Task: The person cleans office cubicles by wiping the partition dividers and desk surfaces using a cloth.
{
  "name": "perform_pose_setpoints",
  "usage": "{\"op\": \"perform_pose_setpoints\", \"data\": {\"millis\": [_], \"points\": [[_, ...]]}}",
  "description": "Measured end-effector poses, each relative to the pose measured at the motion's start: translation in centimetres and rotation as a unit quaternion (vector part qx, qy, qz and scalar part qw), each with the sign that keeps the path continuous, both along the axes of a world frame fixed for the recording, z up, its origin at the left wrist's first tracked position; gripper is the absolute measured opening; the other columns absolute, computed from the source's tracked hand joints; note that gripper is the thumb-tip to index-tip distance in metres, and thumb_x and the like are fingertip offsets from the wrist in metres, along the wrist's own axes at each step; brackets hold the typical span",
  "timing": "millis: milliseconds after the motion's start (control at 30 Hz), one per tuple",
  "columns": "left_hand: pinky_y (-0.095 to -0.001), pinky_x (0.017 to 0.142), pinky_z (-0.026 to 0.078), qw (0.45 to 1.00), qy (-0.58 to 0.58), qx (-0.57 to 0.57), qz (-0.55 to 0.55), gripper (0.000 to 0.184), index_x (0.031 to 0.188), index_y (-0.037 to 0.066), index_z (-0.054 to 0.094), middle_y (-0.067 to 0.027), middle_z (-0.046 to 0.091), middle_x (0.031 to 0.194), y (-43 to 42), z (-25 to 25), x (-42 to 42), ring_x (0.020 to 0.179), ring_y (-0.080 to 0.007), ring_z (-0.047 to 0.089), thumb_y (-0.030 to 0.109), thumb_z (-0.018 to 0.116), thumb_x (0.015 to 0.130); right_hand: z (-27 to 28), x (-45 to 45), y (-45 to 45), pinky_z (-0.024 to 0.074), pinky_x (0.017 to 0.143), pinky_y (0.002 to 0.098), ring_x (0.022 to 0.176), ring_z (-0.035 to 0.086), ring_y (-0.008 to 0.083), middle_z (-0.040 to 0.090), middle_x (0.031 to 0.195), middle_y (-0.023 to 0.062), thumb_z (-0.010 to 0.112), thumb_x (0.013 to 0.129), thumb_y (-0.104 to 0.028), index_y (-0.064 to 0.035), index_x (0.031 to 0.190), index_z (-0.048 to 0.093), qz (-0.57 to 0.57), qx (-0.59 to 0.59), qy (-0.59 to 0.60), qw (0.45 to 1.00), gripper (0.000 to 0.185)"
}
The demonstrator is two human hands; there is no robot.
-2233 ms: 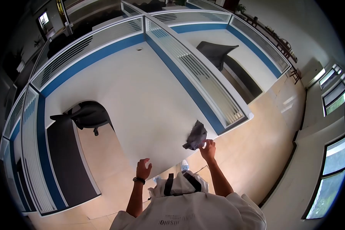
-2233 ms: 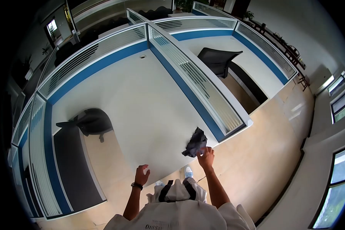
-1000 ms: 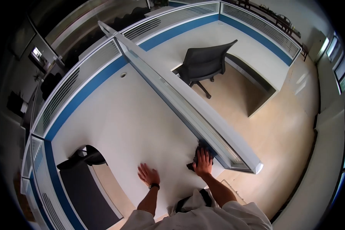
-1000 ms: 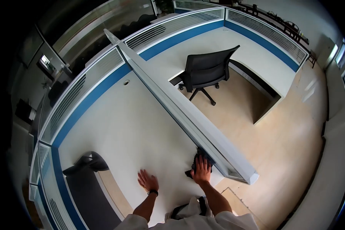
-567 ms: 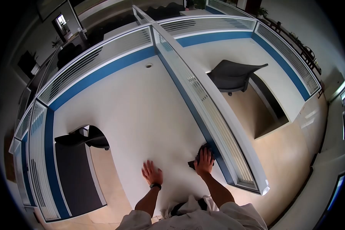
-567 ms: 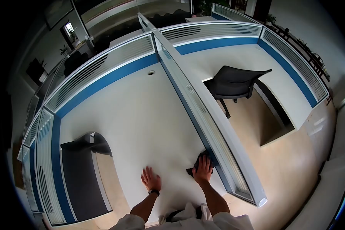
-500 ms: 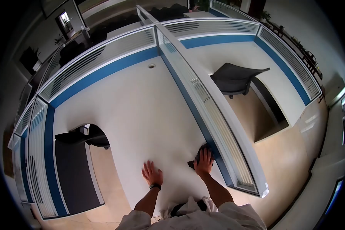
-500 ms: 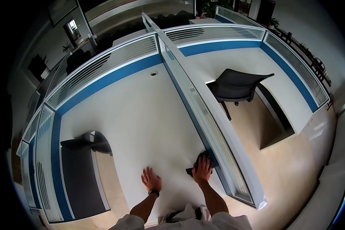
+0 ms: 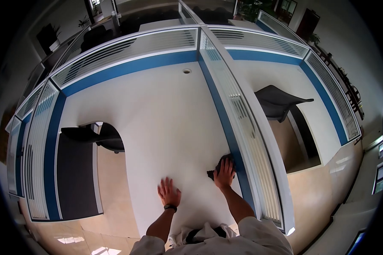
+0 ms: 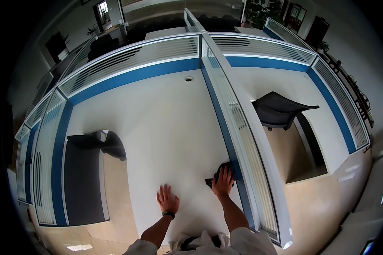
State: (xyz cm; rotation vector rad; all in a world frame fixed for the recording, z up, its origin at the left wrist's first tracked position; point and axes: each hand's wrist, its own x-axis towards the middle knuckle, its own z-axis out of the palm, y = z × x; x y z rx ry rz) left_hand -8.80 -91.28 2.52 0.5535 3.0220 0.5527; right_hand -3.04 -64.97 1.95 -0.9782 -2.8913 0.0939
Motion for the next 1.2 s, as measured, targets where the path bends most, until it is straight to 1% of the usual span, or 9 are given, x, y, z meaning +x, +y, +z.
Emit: {"op": "perform_pose_setpoints", "data": {"millis": [300, 433, 633, 700, 867, 933, 1067, 1133, 1200], "points": [[-0.0496, 0.111, 0.009, 1.0, -0.03, 0.002, 0.008, 0.061, 0.134, 0.014, 0.038, -0.003, 0.026, 0.146, 0.3, 1.1, 0.0, 0.138, -0.0251, 0.015, 0.028, 0.054, 0.077, 0.0, -3.3, 1.2, 0.0213, 0.1, 0.0516, 0.135, 0.014, 0.0298, 0.014, 0.149, 0.0104, 0.04, 0.088, -0.044, -0.0076, 0.142, 0.021, -0.016, -0.023, -0.034, 0.999, 0.068], [-0.0496, 0.111, 0.009, 0.999, -0.035, 0.002, 0.009, 0.061, 0.134, 0.014, 0.038, -0.0035, 0.027, 0.146, 0.3, 1.1, -0.2, 0.138, -0.0256, 0.015, 0.027, 0.055, 0.077, -0.6, -5.1, 2.0, 0.0213, 0.1, 0.0516, 0.135, 0.013, 0.0293, 0.013, 0.149, 0.0103, 0.039, 0.089, -0.045, -0.0083, 0.143, 0.018, -0.011, -0.004, -0.038, 0.999, 0.069], [-0.0504, 0.11, 0.011, 1.0, -0.018, -0.003, 0.004, 0.06, 0.132, 0.014, 0.04, -0.0047, 0.029, 0.144, 0.2, 1.0, 0.0, 0.137, -0.0264, 0.017, 0.027, 0.056, 0.076, 0.2, -7.5, 2.9, 0.0206, 0.101, 0.0512, 0.136, 0.013, 0.0286, 0.013, 0.149, 0.0108, 0.039, 0.089, -0.044, -0.0083, 0.142, 0.02, -0.003, -0.016, -0.036, 0.999, 0.067], [-0.0487, 0.111, 0.008, 0.999, -0.04, -0.014, 0.003, 0.061, 0.134, 0.013, 0.038, -0.0044, 0.026, 0.146, 0.3, 1.0, 0.1, 0.138, -0.0256, 0.014, 0.026, 0.056, 0.077, 0.5, -8.2, 3.1, 0.0203, 0.101, 0.0513, 0.135, 0.015, 0.0302, 0.018, 0.147, 0.0124, 0.046, 0.086, -0.04, -0.0061, 0.139, 0.025, -0.003, -0.032, -0.014, 0.999, 0.066], [-0.0492, 0.111, 0.008, 0.999, -0.038, -0.009, 0.0, 0.062, 0.134, 0.013, 0.038, -0.0044, 0.027, 0.146, 0.3, 1.1, -0.1, 0.138, -0.0261, 0.015, 0.027, 0.055, 0.076, 0.0, -9.2, 3.8, 0.0205, 0.1, 0.0537, 0.135, 0.015, 0.0303, 0.019, 0.147, 0.0125, 0.046, 0.085, -0.04, -0.006, 0.139, 0.027, 0.006, -0.013, 0.007, 1.0, 0.066], [-0.0493, 0.111, 0.009, 0.999, -0.041, -0.007, -0.002, 0.062, 0.134, 0.013, 0.038, -0.0044, 0.027, 0.146, 0.2, 1.0, 0.2, 0.138, -0.0261, 0.015, 0.028, 0.055, 0.076, 0.3, -9.0, 3.7, 0.0197, 0.103, 0.0514, 0.135, 0.014, 0.0292, 0.016, 0.148, 0.0117, 0.043, 0.086, -0.04, -0.0074, 0.141, 0.023, 0.0, -0.033, -0.012, 0.999, 0.067], [-0.049, 0.111, 0.009, 1.0, -0.012, -0.006, -0.012, 0.062, 0.134, 0.013, 0.038, -0.0047, 0.026, 0.146, 0.0, 0.9, -0.1, 0.138, -0.0261, 0.014, 0.029, 0.054, 0.077, 0.1, -7.1, 3.3, 0.0174, 0.106, 0.0497, 0.136, 0.014, 0.0298, 0.016, 0.148, 0.0117, 0.043, 0.087, -0.04, -0.0069, 0.141, 0.024, 0.037, -0.046, 0.008, 0.998, 0.066], [-0.0487, 0.111, 0.008, 1.0, -0.004, -0.006, -0.023, 0.062, 0.135, 0.013, 0.037, -0.0046, 0.025, 0.146, -0.2, 0.5, 0.0, 0.138, -0.0259, 0.013, 0.029, 0.053, 0.077, 0.2, -3.9, 2.0, 0.0146, 0.108, 0.0477, 0.136, 0.014, 0.0299, 0.016, 0.148, 0.0113, 0.042, 0.089, -0.041, -0.0069, 0.141, 0.023, 0.067, -0.017, 0.005, 0.998, 0.065], [-0.0489, 0.111, 0.008, 1.0, 0.001, -0.019, -0.005, 0.062, 0.135, 0.014, 0.038, -0.0028, 0.026, 0.146, -0.1, -0.2, -0.1, 0.139, -0.025, 0.013, 0.032, 0.051, 0.077, 0.6, 0.0, 0.1, 0.013, 0.109, 0.048, 0.137, 0.01, 0.0292, 0.012, 0.15, 0.01, 0.039, 0.091, -0.042, -0.0078, 0.142, 0.021, 0.05, -0.046, -0.034, 0.997, 0.064]]}}
